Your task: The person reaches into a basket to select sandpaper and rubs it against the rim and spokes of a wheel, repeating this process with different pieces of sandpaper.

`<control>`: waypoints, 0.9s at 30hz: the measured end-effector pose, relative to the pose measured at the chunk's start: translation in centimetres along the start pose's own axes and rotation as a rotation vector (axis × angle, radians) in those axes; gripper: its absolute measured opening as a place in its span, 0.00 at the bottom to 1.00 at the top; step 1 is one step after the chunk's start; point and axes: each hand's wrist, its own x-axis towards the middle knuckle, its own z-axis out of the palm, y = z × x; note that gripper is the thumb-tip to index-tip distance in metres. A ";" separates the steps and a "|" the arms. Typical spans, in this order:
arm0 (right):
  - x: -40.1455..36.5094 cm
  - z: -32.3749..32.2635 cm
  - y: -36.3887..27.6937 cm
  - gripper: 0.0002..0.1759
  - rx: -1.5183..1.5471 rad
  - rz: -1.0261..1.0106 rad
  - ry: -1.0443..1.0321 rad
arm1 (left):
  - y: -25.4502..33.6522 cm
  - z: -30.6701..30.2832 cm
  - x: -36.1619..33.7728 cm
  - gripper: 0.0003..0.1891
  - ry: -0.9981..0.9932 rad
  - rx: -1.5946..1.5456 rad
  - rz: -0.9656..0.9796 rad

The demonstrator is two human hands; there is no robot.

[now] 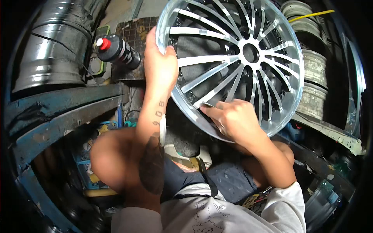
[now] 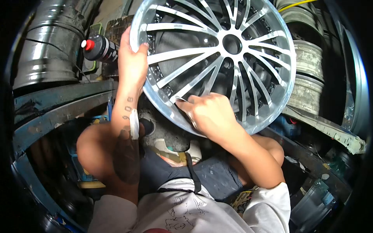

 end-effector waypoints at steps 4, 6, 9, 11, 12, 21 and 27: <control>2.0 -1.0 -0.8 0.20 0.071 0.053 0.293 | 1.0 0.0 -0.2 0.30 -0.020 -0.012 -0.037; 3.5 0.3 -0.8 0.21 0.068 0.025 0.335 | 1.2 -0.1 -0.2 0.30 -0.026 -0.007 -0.071; 4.1 1.9 -1.1 0.21 -0.049 0.012 0.257 | 0.4 0.2 0.0 0.30 -0.007 -0.032 -0.027; 3.8 1.3 -1.8 0.21 -0.115 0.059 0.131 | -0.8 0.4 0.2 0.30 0.027 0.019 0.002; 4.4 1.2 -1.9 0.23 -0.112 0.052 0.161 | -0.5 0.3 0.1 0.31 0.013 -0.049 -0.015; 4.5 1.5 -2.2 0.21 -0.079 0.083 0.155 | 0.4 -0.1 -0.3 0.30 -0.013 -0.021 -0.102; 4.2 0.8 -2.8 0.18 -0.062 0.124 0.198 | -0.5 0.3 -0.2 0.31 0.030 0.016 0.017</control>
